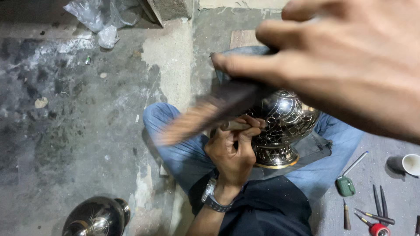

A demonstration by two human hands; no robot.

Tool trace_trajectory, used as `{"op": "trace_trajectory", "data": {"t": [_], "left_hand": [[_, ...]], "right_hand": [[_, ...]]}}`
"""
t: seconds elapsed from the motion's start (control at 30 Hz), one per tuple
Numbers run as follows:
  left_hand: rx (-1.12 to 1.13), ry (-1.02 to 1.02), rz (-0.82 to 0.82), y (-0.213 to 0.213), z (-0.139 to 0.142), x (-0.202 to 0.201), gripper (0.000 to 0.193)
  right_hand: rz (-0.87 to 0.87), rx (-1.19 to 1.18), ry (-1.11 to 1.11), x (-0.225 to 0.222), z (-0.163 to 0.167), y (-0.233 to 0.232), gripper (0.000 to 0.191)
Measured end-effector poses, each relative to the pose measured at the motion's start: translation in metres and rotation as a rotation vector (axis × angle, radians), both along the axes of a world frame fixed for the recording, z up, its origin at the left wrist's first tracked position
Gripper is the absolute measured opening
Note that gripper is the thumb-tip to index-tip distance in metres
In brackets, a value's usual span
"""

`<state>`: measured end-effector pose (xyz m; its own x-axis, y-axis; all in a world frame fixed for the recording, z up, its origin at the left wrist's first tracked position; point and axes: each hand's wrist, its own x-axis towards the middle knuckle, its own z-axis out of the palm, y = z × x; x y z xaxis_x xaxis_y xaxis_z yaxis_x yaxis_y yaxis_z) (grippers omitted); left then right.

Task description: The person sits on the floor and uses a chisel and wooden mallet to engrave a decorative pattern on a metal vase. They repeatedly tap the chisel to create fine lines on the vase's surface.

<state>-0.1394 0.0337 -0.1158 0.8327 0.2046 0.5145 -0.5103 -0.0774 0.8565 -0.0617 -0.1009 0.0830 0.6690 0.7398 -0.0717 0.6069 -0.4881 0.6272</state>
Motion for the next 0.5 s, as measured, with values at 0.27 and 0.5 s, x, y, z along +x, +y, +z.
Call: {"op": "trace_trajectory", "data": {"t": [0.27,0.5], "left_hand": [[0.115,-0.129,-0.026,0.009,-0.001,0.007,0.013],[0.360,-0.229,-0.205,0.034,0.011,0.023,0.029]], "right_hand": [[-0.049,0.415,0.120,-0.010,-0.002,-0.032,0.086],[-0.111,0.488,0.104,-0.023,-0.032,-0.069,0.070]]}}
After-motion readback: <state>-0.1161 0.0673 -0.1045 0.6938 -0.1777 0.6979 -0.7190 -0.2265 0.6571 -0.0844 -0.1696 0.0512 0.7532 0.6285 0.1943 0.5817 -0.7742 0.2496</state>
